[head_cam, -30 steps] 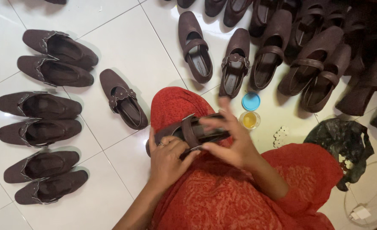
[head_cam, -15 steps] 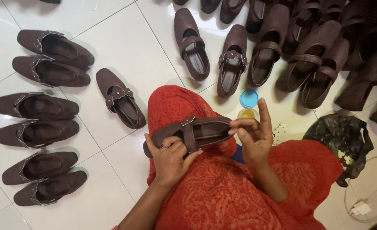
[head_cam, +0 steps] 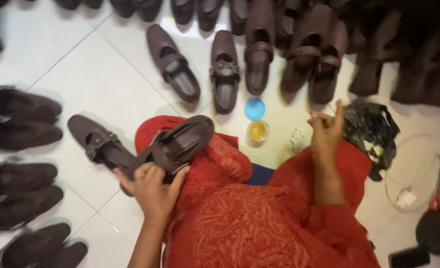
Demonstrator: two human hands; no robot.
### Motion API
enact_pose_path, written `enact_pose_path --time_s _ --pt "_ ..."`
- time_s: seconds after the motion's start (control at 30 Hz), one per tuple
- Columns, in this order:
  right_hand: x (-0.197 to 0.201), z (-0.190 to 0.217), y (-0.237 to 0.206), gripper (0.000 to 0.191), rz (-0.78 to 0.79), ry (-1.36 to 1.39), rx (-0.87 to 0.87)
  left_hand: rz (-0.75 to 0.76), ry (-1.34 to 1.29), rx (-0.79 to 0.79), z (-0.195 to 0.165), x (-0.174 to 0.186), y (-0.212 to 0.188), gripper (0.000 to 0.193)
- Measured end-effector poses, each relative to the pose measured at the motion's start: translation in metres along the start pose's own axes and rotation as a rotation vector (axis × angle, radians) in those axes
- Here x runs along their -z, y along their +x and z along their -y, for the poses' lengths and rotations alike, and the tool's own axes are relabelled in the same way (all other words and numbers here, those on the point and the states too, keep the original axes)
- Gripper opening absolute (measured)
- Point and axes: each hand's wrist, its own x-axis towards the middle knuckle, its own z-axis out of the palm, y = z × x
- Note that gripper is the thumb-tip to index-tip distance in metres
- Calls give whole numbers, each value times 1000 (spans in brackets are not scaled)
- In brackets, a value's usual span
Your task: The person sits on the floor and attaches small flower-shaped decorations to the straps of brown shoes using adhesive from a small container. They pick up each shoe, apply the decorations, and place the finished shoes back on the floor.
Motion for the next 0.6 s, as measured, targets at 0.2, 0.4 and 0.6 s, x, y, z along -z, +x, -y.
enact_pose_path --time_s 0.2,0.4,0.6 --pt "29 -28 -6 73 308 -805 -209 32 151 -50 6 -24 -12 35" --pt "18 -6 -7 88 405 -1181 -112 31 99 -16 4 -31 -18 30" --pt "9 -11 1 97 337 -1274 -262 43 147 25 -12 -18 -19 40"
